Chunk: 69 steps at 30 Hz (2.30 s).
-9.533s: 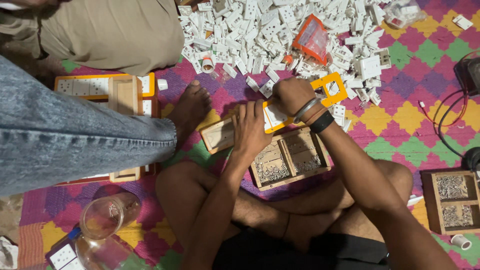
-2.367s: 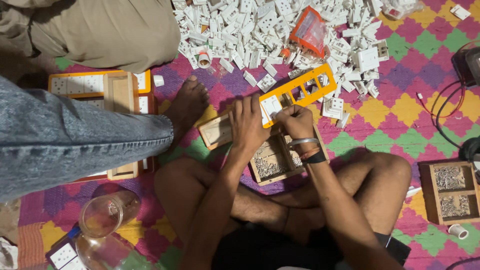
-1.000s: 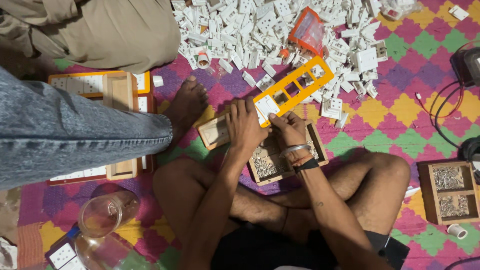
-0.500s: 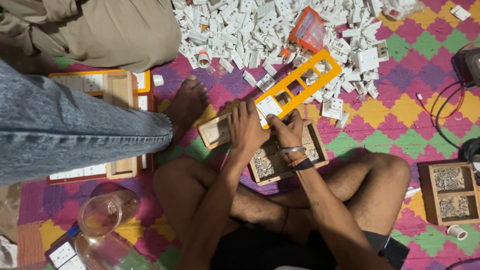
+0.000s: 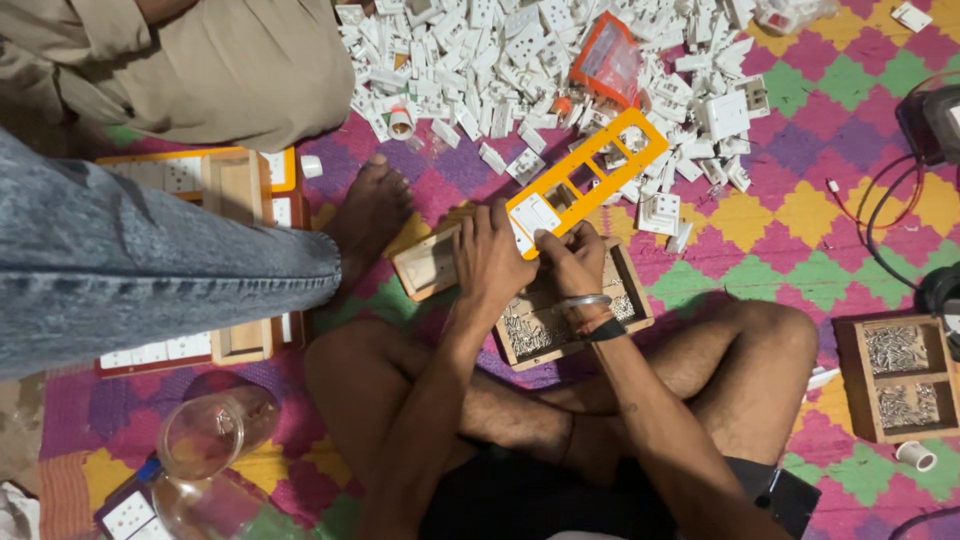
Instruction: The person sits on a mat and assembles white electrical socket modules into a yellow plastic strip. They pick up each module, place it into a slot, and secure it with small metal pins from a wooden box. The person repeats this process for multiple modules along the strip.
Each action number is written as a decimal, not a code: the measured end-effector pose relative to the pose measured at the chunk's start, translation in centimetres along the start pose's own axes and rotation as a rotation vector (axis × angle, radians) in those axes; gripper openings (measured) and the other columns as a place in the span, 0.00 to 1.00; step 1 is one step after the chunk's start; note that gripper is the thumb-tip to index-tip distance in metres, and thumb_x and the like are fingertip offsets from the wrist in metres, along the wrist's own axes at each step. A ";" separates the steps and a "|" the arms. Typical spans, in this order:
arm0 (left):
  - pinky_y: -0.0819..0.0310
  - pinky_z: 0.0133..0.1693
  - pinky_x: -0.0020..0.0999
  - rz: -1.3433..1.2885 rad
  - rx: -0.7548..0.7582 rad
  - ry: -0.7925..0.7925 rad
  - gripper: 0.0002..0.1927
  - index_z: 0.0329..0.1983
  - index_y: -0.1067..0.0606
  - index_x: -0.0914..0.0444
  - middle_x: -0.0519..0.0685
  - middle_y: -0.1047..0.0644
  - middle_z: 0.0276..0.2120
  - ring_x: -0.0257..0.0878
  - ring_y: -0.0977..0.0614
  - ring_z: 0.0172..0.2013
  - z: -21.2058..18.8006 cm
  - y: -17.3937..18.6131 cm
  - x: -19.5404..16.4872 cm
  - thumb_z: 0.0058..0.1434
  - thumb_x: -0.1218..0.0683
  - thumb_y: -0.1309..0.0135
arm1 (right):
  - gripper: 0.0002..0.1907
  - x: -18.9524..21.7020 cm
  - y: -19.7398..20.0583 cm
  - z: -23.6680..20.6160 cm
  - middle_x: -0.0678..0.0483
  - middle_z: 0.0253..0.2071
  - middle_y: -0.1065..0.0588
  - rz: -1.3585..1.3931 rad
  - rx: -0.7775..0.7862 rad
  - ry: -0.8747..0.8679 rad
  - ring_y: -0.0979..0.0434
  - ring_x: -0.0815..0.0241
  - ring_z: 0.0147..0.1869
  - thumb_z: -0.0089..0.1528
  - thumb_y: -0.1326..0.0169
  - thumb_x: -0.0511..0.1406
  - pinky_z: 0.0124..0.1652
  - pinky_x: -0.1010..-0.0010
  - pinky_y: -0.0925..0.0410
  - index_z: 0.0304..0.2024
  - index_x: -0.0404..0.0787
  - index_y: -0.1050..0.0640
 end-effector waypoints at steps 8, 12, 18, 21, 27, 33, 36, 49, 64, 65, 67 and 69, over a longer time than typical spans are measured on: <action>0.52 0.65 0.67 -0.069 0.071 -0.402 0.49 0.73 0.42 0.56 0.64 0.39 0.66 0.62 0.36 0.65 -1.6 1.1 -4.1 0.52 0.40 0.33 | 0.07 4.7 2.9 3.2 0.54 0.27 0.24 -0.080 0.023 -0.035 0.25 0.65 0.22 0.67 0.44 0.33 0.22 0.74 0.32 0.44 0.34 0.24; 0.45 0.68 0.57 -0.206 0.119 -0.590 0.42 0.75 0.39 0.50 0.64 0.48 0.74 0.66 0.41 0.70 -2.4 0.9 -5.8 0.59 0.41 0.37 | 0.08 6.6 2.3 4.4 0.53 0.28 0.23 -0.080 0.118 -0.085 0.25 0.65 0.20 0.64 0.45 0.31 0.20 0.75 0.33 0.45 0.32 0.24; 0.38 0.69 0.54 -0.549 0.120 -0.466 0.39 0.79 0.43 0.57 0.67 0.45 0.76 0.64 0.38 0.73 -2.3 -0.7 -4.3 0.66 0.49 0.45 | 0.08 9.3 0.7 4.6 0.51 0.28 0.22 -0.161 0.064 -0.068 0.24 0.64 0.22 0.65 0.43 0.32 0.22 0.74 0.31 0.43 0.31 0.22; 0.28 0.42 0.48 -0.841 0.274 -0.112 0.39 0.82 0.44 0.55 0.62 0.36 0.75 0.71 0.35 0.44 -1.4 -4.3 -1.3 0.67 0.46 0.54 | 0.11 10.2 -1.2 4.9 0.53 0.28 0.22 -0.176 0.142 -0.050 0.23 0.66 0.25 0.68 0.45 0.37 0.25 0.75 0.29 0.42 0.33 0.21; 0.29 0.34 0.34 -1.994 0.474 0.247 0.37 0.73 0.37 0.64 0.60 0.29 0.67 0.51 0.25 0.65 -1.7 -5.8 -0.2 0.66 0.40 0.52 | 0.17 10.1 2.9 2.1 0.51 0.28 0.24 -0.305 0.102 0.126 0.25 0.63 0.28 0.74 0.45 0.39 0.29 0.71 0.30 0.40 0.30 0.24; 0.29 0.37 0.39 -2.284 0.487 0.166 0.28 0.66 0.30 0.63 0.53 0.24 0.59 0.44 0.22 0.53 -2.5 -3.6 -1.7 0.71 0.41 0.49 | 0.15 6.3 3.4 -7.2 0.45 0.35 0.23 -1.355 0.355 0.643 0.23 0.44 0.36 0.54 0.41 0.37 0.34 0.56 0.28 0.43 0.38 0.19; 0.29 0.37 0.41 -2.326 0.483 0.229 0.24 0.61 0.28 0.62 0.51 0.22 0.53 0.42 0.22 0.47 -2.9 -4.0 -1.7 0.71 0.42 0.50 | 0.13 4.6 3.4 -8.6 0.49 0.39 0.22 -1.397 0.419 0.672 0.23 0.45 0.41 0.54 0.42 0.35 0.38 0.56 0.27 0.41 0.41 0.19; 0.28 0.35 0.41 -2.063 0.477 0.372 0.27 0.59 0.29 0.64 0.52 0.23 0.49 0.41 0.22 0.43 -3.4 -7.2 -0.3 0.65 0.42 0.48 | 0.06 2.8 3.9 -7.7 0.49 0.35 0.22 -1.353 0.398 0.370 0.20 0.42 0.35 0.58 0.43 0.38 0.34 0.51 0.28 0.37 0.46 0.18; 0.27 0.35 0.41 -2.005 0.479 0.393 0.27 0.60 0.30 0.65 0.53 0.23 0.47 0.41 0.23 0.41 -3.4 -7.6 -0.1 0.66 0.42 0.52 | 0.12 -1.1 6.5 -5.0 0.43 0.32 0.20 -1.516 0.423 0.122 0.21 0.39 0.37 0.59 0.42 0.44 0.39 0.48 0.28 0.38 0.44 0.18; 0.27 0.35 0.41 -2.007 0.475 0.391 0.27 0.60 0.30 0.65 0.53 0.23 0.47 0.42 0.23 0.41 -3.3 -7.6 -0.1 0.67 0.42 0.52 | 0.11 -0.5 6.2 -4.8 0.43 0.33 0.20 -1.477 0.417 0.197 0.21 0.39 0.36 0.58 0.41 0.43 0.38 0.48 0.28 0.36 0.42 0.19; 0.27 0.35 0.40 -2.005 0.465 0.391 0.27 0.60 0.30 0.66 0.53 0.23 0.47 0.43 0.23 0.39 -3.2 -7.6 0.0 0.67 0.42 0.52 | 0.11 0.8 5.4 -4.6 0.43 0.33 0.20 -1.390 0.407 0.345 0.21 0.40 0.35 0.57 0.39 0.40 0.35 0.50 0.28 0.34 0.39 0.19; 0.28 0.35 0.40 -2.007 0.466 0.445 0.27 0.60 0.30 0.65 0.53 0.23 0.47 0.42 0.22 0.40 -3.3 -7.9 0.3 0.66 0.43 0.52 | 0.08 2.6 6.0 -3.0 0.49 0.32 0.20 -0.962 0.296 0.296 0.21 0.51 0.33 0.61 0.41 0.38 0.34 0.59 0.28 0.36 0.38 0.20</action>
Point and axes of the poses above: each hand's wrist, its own z-axis towards the middle knuckle, its own y-axis out of the back of the hand, x = y × z, the point moved 10 cm from there along z, towards the middle knuckle
